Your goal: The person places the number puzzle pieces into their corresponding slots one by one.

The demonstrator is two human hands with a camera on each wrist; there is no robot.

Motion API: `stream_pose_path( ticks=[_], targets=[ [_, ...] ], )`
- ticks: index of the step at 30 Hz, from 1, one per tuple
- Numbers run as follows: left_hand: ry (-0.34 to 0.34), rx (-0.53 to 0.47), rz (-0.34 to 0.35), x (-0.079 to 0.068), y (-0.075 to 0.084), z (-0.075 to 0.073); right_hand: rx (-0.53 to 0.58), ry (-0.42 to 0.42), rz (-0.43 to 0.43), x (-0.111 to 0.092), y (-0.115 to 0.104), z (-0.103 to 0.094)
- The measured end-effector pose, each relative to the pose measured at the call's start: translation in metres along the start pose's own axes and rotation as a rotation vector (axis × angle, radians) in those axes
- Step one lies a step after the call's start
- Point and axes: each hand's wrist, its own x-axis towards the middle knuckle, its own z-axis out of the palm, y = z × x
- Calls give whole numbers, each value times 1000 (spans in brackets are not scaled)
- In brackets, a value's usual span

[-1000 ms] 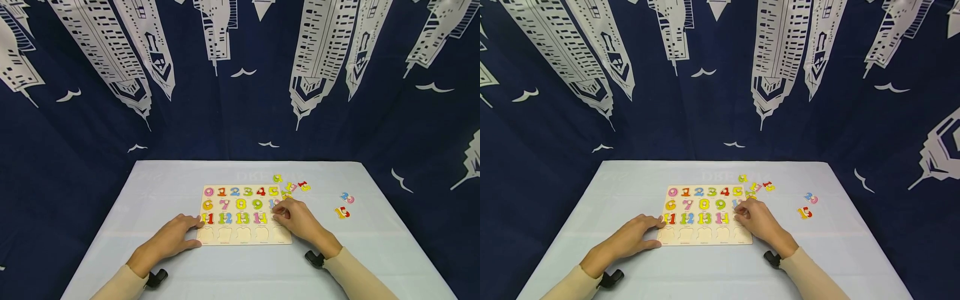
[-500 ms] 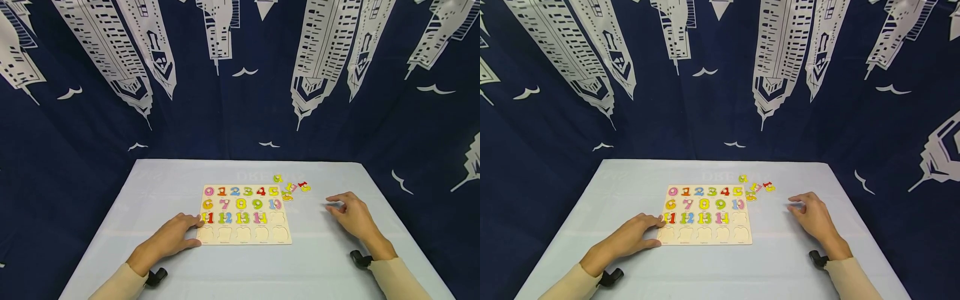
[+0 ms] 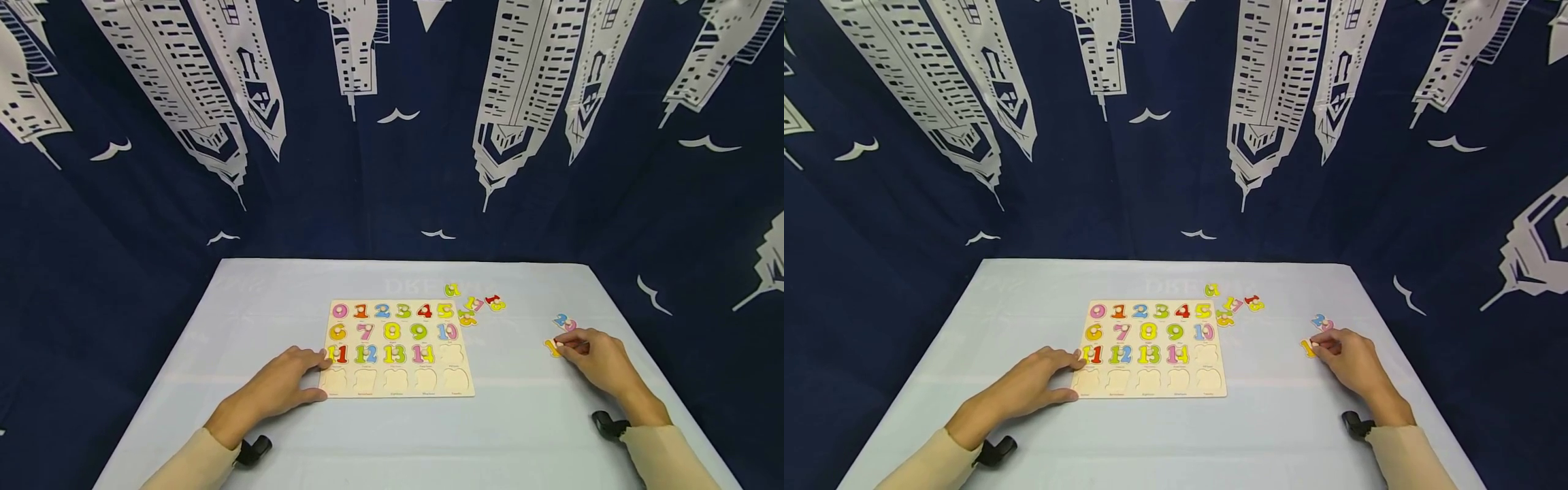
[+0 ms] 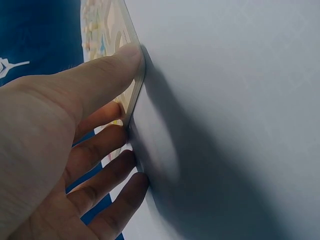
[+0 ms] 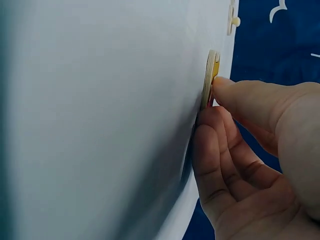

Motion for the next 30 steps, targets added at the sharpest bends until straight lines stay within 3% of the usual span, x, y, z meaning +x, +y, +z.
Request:
stream_pose_path(
  ticks=[7, 15, 30],
  targets=[
    [-4, -7, -4, -1, 0, 0, -16, 2, -7, 3, -6, 2],
    [2, 1, -1, -1, -1, 0, 7, -35, 10, 7, -41, 8],
    [9, 3, 5, -2, 0, 0, 102, -121, -216, 13, -126, 42]
  ],
)
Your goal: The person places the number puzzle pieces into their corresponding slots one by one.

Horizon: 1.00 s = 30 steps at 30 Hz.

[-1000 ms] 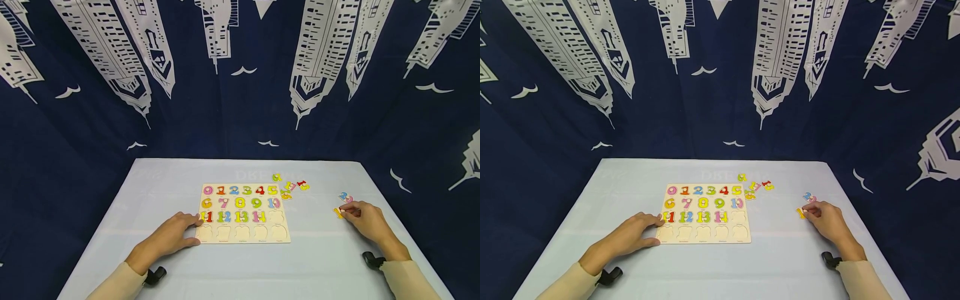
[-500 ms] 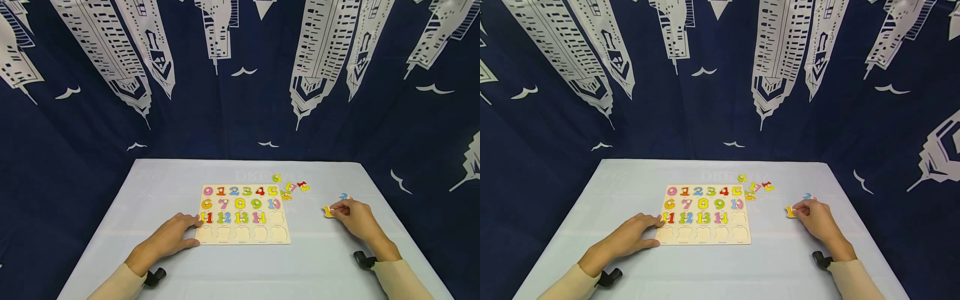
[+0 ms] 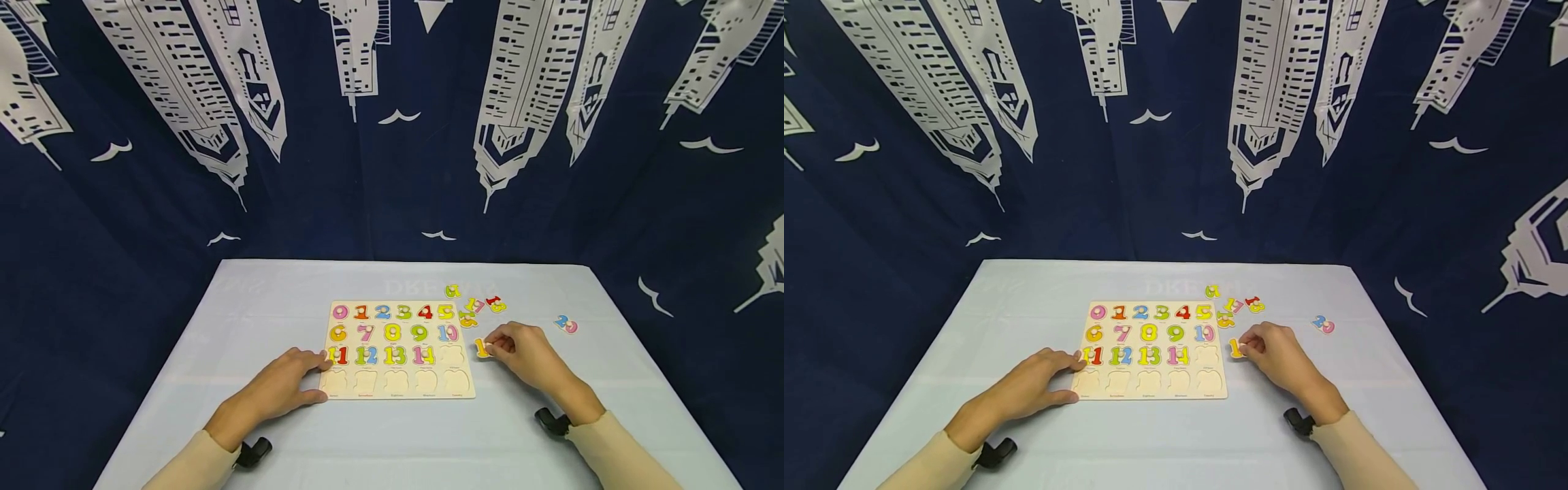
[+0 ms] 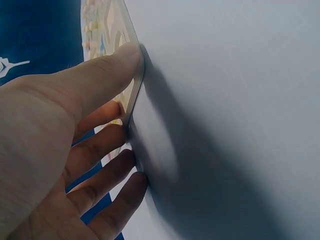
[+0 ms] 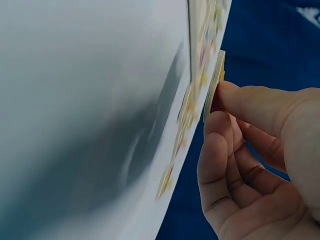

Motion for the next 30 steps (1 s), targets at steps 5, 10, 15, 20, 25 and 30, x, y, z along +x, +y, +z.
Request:
stream_pose_path(
  ticks=[5, 10, 15, 20, 25, 30],
  targets=[
    [-2, -3, 0, 1, 0, 0, 39, -53, -40, 8, -19, 15],
    [0, 6, 19, 1, -2, 0, 60, -88, -70, 14, -32, 29],
    [4, 15, 42, 0, -3, 2, 61, -105, -84, 17, -37, 39],
    [7, 17, 50, 0, -3, 3, 59, -106, -76, 19, -36, 44],
    [11, 19, 49, 0, -3, 2, 55, -101, -57, 20, -34, 45],
    [16, 21, 52, 1, -4, 2, 56, -97, -60, 22, -33, 46]
  ],
)
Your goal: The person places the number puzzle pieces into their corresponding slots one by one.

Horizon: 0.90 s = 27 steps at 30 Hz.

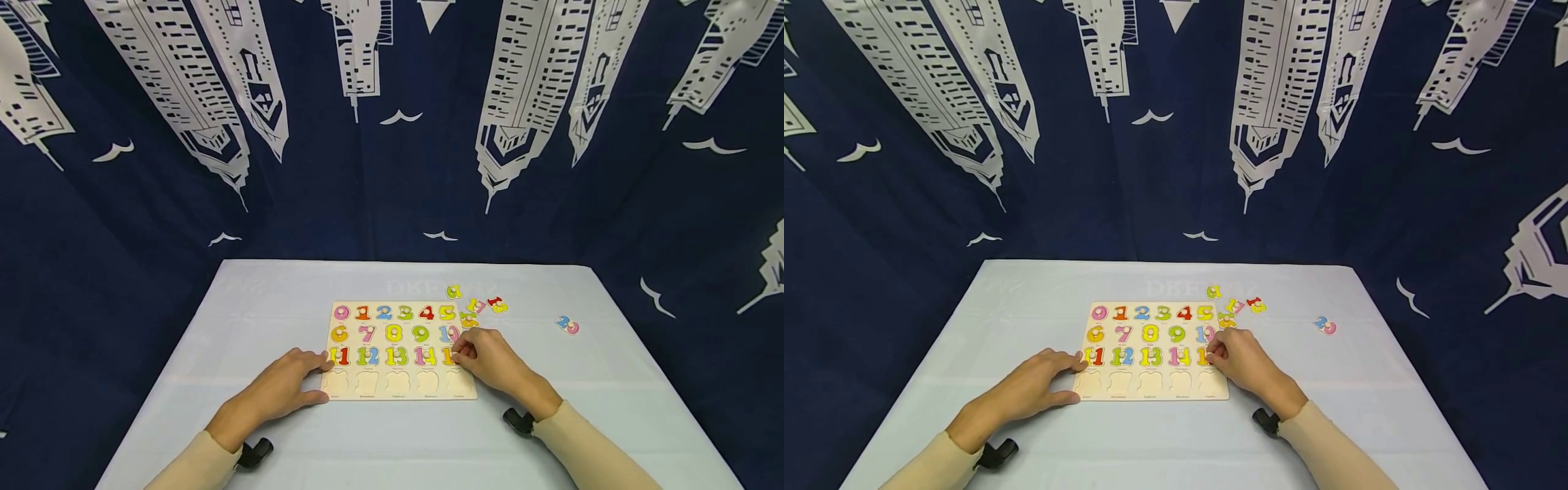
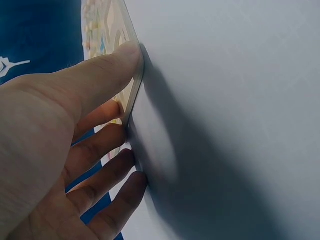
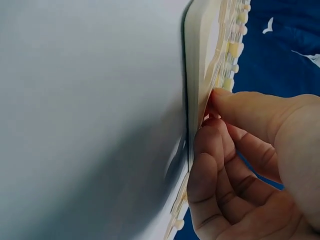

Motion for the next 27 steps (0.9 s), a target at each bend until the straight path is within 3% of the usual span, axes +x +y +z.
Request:
stream_pose_path(
  ticks=[8, 18, 27],
  targets=[
    [-14, -24, -34, 0, -2, 0, 30, -35, 6, 6, 4, -8],
    [-20, -47, -51, -3, -5, 1, -42, 148, 145, 29, 38, -18],
    [-4, -73, -36, -3, -10, 3, -55, 159, 197, 46, 44, -17]
  ],
)
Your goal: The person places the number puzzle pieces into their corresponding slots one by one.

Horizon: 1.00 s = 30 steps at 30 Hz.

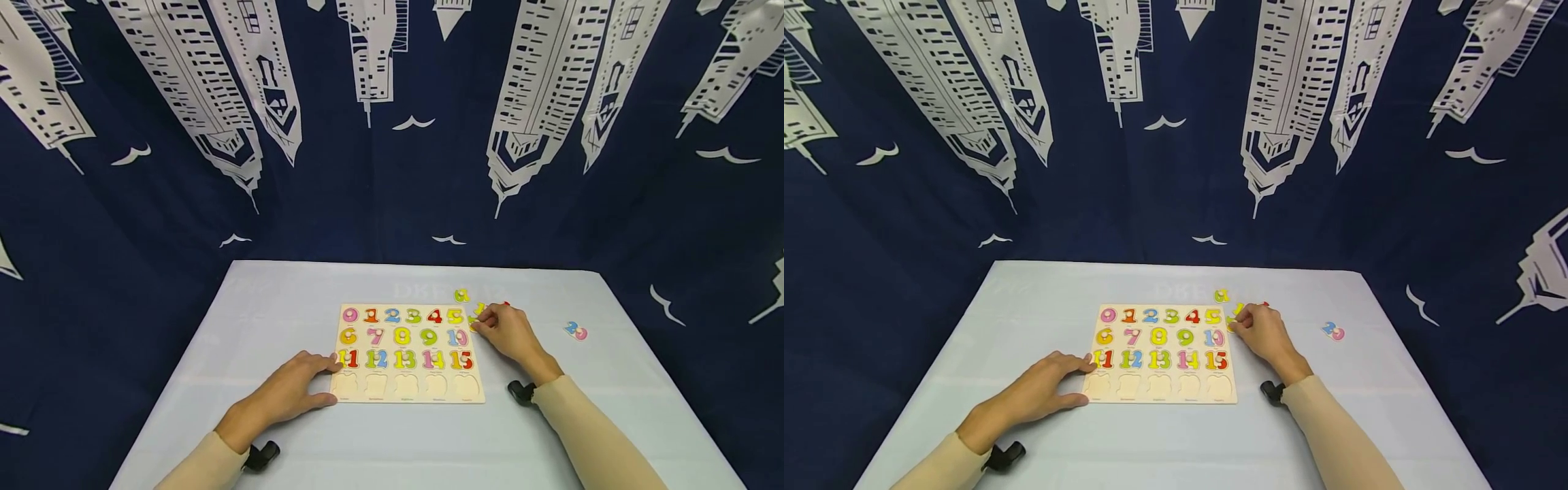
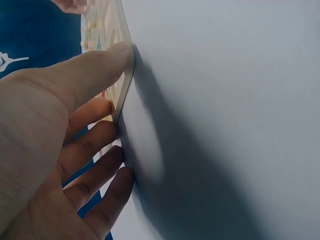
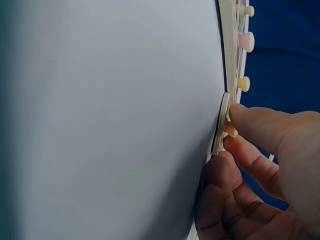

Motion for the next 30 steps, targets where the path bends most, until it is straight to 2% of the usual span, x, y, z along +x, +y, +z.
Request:
stream_pose_path(
  ticks=[9, 14, 18, 22, 30],
  targets=[
    [-13, -2, 7, 2, 0, 3, -10, -11, 52, 0, 3, -4],
    [-14, -2, 15, 1, -2, 3, -30, 33, 51, -5, -1, -11],
    [-12, 1, 9, 0, -4, 2, -28, 67, -6, -12, -15, -15],
    [-8, -4, 18, -1, -6, 1, -11, 64, -106, -18, -39, -14],
    [-4, -18, 18, -1, -7, 0, 53, -11, -295, -29, -94, 14]
  ],
)
